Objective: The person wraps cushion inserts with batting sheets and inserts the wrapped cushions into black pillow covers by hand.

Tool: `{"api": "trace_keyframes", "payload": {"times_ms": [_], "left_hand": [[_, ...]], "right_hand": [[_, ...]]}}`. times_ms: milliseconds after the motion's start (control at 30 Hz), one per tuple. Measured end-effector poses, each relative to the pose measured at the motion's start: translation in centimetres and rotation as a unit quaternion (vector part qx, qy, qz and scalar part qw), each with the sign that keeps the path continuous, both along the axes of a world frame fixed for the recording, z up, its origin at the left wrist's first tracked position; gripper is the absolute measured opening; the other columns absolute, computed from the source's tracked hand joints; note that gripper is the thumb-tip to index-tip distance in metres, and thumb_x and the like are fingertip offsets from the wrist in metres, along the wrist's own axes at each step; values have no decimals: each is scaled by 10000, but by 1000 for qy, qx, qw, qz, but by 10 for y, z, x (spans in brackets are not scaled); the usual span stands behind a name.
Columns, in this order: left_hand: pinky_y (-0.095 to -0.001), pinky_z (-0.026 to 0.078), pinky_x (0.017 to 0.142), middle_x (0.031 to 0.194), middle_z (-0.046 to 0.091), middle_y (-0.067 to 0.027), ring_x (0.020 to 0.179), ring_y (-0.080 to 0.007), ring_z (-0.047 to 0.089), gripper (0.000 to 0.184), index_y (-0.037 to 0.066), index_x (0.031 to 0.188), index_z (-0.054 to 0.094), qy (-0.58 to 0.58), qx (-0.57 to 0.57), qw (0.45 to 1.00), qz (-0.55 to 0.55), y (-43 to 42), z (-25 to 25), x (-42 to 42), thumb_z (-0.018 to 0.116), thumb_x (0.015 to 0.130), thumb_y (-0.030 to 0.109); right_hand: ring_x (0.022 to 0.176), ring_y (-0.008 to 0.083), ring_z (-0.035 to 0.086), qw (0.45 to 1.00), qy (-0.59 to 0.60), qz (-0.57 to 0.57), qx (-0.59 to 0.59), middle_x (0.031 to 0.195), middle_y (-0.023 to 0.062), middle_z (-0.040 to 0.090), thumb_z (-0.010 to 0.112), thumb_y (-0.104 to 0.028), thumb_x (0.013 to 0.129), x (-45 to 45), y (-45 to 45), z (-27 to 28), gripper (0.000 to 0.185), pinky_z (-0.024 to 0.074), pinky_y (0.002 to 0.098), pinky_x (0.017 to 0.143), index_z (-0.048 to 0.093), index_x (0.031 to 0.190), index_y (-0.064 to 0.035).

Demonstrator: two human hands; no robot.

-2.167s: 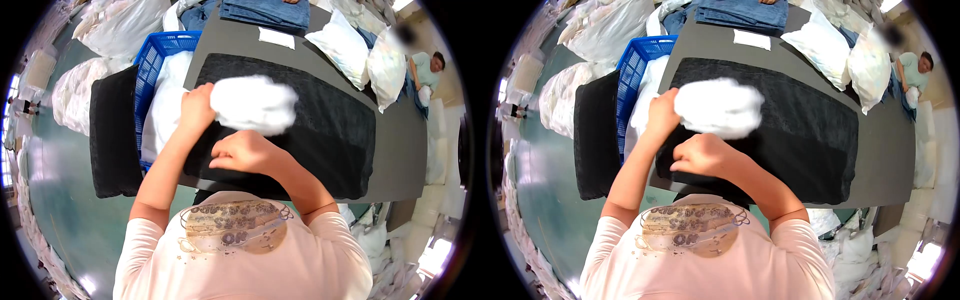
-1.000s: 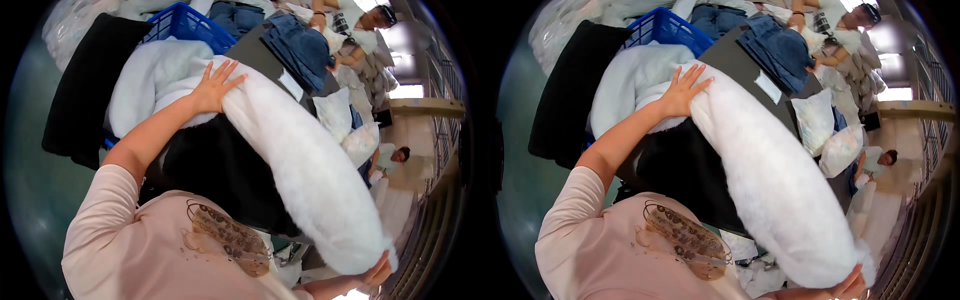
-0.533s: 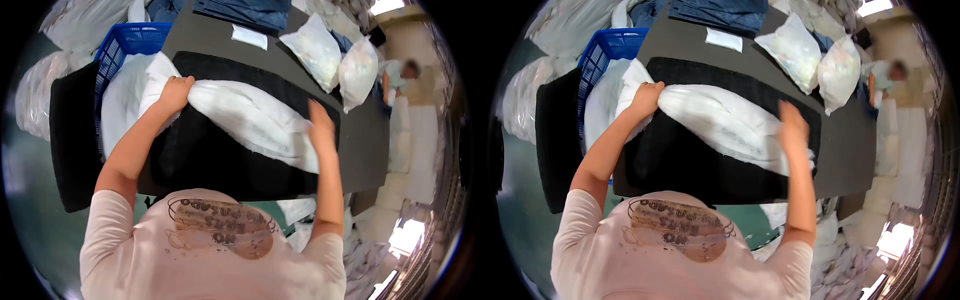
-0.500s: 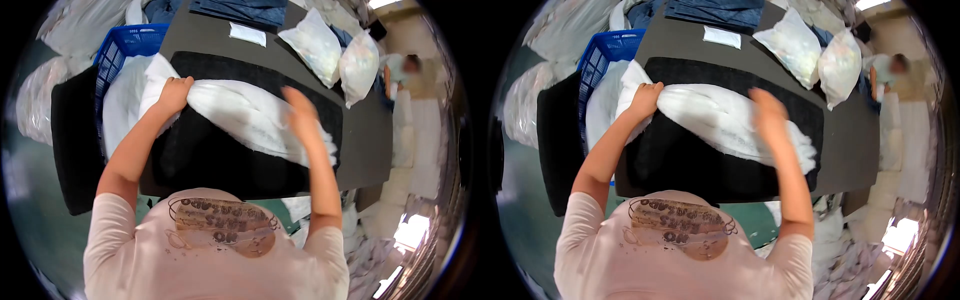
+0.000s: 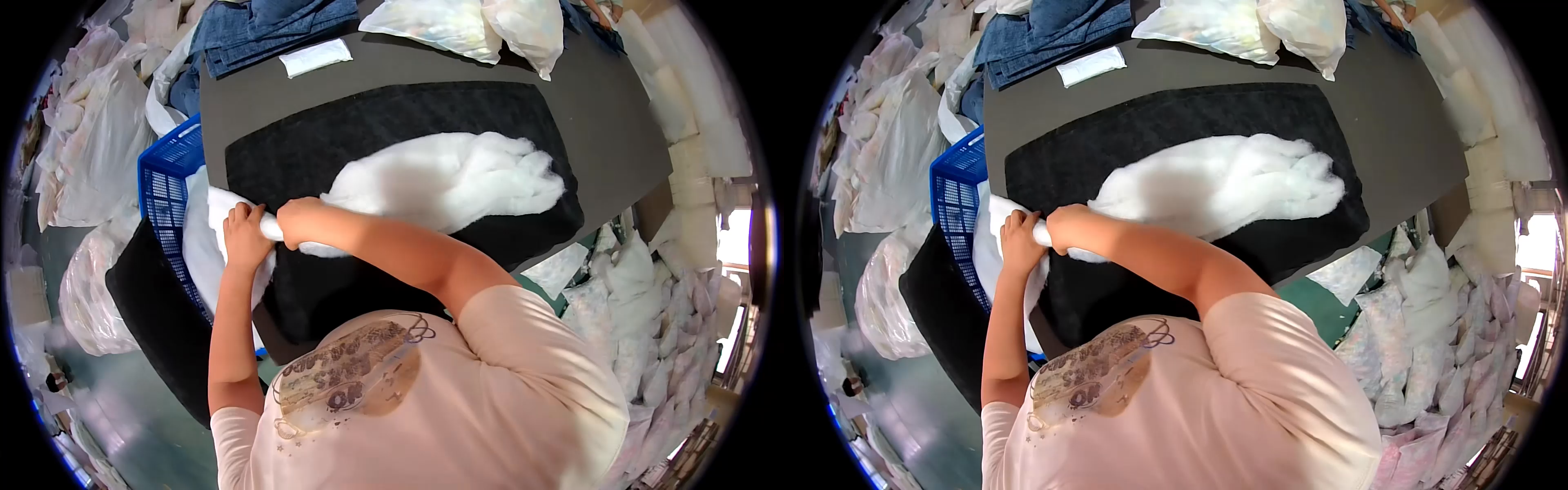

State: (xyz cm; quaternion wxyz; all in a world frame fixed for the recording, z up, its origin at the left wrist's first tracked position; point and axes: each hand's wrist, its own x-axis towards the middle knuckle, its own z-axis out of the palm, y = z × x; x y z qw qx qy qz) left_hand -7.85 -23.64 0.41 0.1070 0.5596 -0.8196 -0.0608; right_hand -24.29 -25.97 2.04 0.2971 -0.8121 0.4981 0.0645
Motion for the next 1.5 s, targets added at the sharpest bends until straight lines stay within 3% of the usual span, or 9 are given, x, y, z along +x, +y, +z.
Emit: {"api": "trace_keyframes", "payload": {"times_ms": [167, 367, 600, 1000, 1133, 1200, 1400, 1433, 1500], "left_hand": [[-541, 290, 1123, 1232, 595, -144, 1213, -345, 523, 186, 45, 884, 615, 17, -182, 979, -95, 6, 7, 2, 654, 734, 148], [-501, 352, 1054, 1020, 623, -101, 1076, -312, 572, 293, 82, 1001, 606, 41, -159, 980, -115, 26, -44, 28, 668, 725, 158], [-404, 410, 654, 655, 565, -39, 680, -258, 566, 145, 125, 686, 565, 18, -150, 961, -233, 20, -52, 36, 674, 766, 181], [-487, 471, 690, 751, 648, -149, 751, -365, 629, 175, 98, 807, 646, 56, -55, 985, -155, 15, -75, 80, 639, 774, 269], [-391, 540, 741, 855, 721, -108, 824, -288, 701, 280, 90, 999, 722, 315, 46, 945, 81, -2, -100, 217, 719, 767, 247], [-421, 534, 717, 863, 707, -126, 774, -326, 673, 243, 75, 959, 706, -28, -139, 978, -152, 20, -88, 241, 691, 716, 79], [-447, 498, 861, 1074, 652, -199, 968, -366, 623, 447, 10, 1242, 556, 2, -45, 999, 5, 213, -244, 275, 670, 858, 208], [-443, 498, 860, 1074, 651, -196, 967, -361, 623, 444, 10, 1241, 557, 108, 137, 970, 166, 262, -256, 262, 670, 860, 207], [-435, 499, 856, 1073, 651, -190, 966, -352, 624, 437, 10, 1237, 558, 481, 383, 528, 586, 321, -253, 218, 669, 863, 206]], "right_hand": [[894, 282, 698, 982, -110, 78, 131, 967, 158, 715, 766, -212, 643, -46, 9, 13, 450, 541, 409, 771, 701, 1052, -36], [793, 255, 652, 764, -354, -198, 501, 936, 150, 663, 817, -309, 671, -71, 103, -13, 588, 527, 374, 705, 622, 1113, 28], [857, 274, 658, 841, -275, -284, 368, 965, 174, 688, 720, -299, 737, -62, 190, 34, 504, 490, 368, 800, 651, 1102, 41], [897, 361, 664, 965, -39, -166, 198, 971, 231, 692, 614, -222, 772, -153, 338, 144, 311, 505, 432, 830, 690, 989, -13], [873, 325, 692, 818, 91, -568, 22, 956, 227, 706, 661, -185, 720, -239, 402, 189, 386, 522, 408, 823, 677, 1053, 10], [948, 257, 675, 790, 58, -601, 104, 1013, 149, 720, 752, -215, 733, -268, 421, 201, 467, 506, 346, 869, 669, 1148, -19], [996, 153, 603, 821, -181, -539, -47, 1094, 56, 677, 808, -186, 751, -256, 281, 237, 528, 470, 311, 895, 621, 1211, -8], [1029, 163, 619, 851, -164, -483, -123, 1126, 73, 687, 796, -194, 758, -273, 250, 225, 520, 469, 319, 926, 624, 1206, 8], [979, 157, 624, 842, -135, -501, -151, 1091, 76, 689, 786, -225, 777, -278, 179, 227, 505, 476, 309, 881, 630, 1204, -4]]}}
